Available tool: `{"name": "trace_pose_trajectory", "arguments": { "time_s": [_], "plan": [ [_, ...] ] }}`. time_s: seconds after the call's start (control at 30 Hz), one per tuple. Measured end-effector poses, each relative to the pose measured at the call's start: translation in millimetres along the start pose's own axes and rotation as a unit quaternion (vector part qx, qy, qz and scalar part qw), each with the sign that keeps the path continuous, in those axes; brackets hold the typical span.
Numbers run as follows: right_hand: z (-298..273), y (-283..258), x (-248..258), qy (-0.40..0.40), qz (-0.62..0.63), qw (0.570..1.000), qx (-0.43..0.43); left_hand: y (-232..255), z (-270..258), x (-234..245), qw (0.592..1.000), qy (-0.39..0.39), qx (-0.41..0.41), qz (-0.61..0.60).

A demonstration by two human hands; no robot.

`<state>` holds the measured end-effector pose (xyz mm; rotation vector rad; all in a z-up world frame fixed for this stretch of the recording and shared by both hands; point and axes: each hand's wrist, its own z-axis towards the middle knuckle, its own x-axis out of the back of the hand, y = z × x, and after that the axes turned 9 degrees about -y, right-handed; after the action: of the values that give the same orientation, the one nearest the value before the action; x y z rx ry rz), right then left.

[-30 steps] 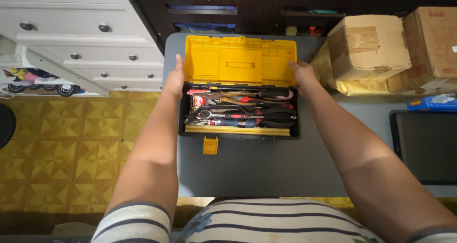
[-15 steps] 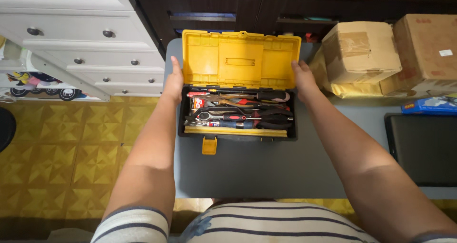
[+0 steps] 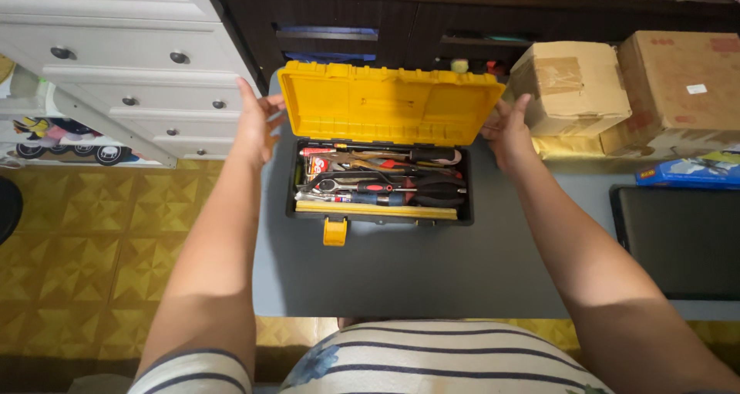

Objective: The person picks up wrenches, pliers, screwdrivers and other hand tools from the table and places them into an open yellow toolbox, arranging them inside the tray. They then close the toolbox lid, latch it shut, and rest a hand on the closed box.

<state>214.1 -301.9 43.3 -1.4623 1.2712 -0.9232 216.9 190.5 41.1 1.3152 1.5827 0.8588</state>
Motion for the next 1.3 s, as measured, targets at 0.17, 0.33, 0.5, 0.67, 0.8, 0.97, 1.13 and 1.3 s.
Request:
{"name": "trace_pose_trajectory", "arguments": {
  "time_s": [0.17,0.33,0.5,0.67,0.8,0.97,1.13,1.3],
  "plan": [
    [-20.0,1.8,5.6,0.006,-0.006,1.0,-0.016,24.8,-25.2,-2.2,0.997,0.034,-0.011,0.064],
    [-52.8,6.4,15.9,-0.059,-0.008,0.998,-0.002,20.9,-65.1,-3.3,0.98,0.072,-0.037,0.18],
    [-83.1,6.7,15.2,-0.121,-0.013,0.992,-0.009,11.2,-106.7,-3.2,0.96,0.047,-0.041,0.273],
    [-109.9,1.1,0.9,-0.118,-0.073,0.989,-0.042,6.1,-131.1,-1.9,0.953,0.001,-0.032,0.302],
    [-127.1,8.0,-7.4,-0.114,-0.095,0.987,-0.055,-5.0,-141.5,-1.4,0.935,0.026,-0.014,0.352],
    [-137.0,41.6,-2.8,-0.063,-0.148,0.986,-0.038,-34.3,-146.8,3.2,0.924,0.039,-0.018,0.381],
    [-142.7,96.6,-11.6,0.003,-0.228,0.973,-0.026,-92.3,-136.4,10.7,0.927,0.058,-0.019,0.369],
    [-146.0,133.9,-41.2,0.068,-0.307,0.949,-0.037,-145.3,-124.9,-1.8,0.874,0.089,-0.223,0.423]
  ]
}}
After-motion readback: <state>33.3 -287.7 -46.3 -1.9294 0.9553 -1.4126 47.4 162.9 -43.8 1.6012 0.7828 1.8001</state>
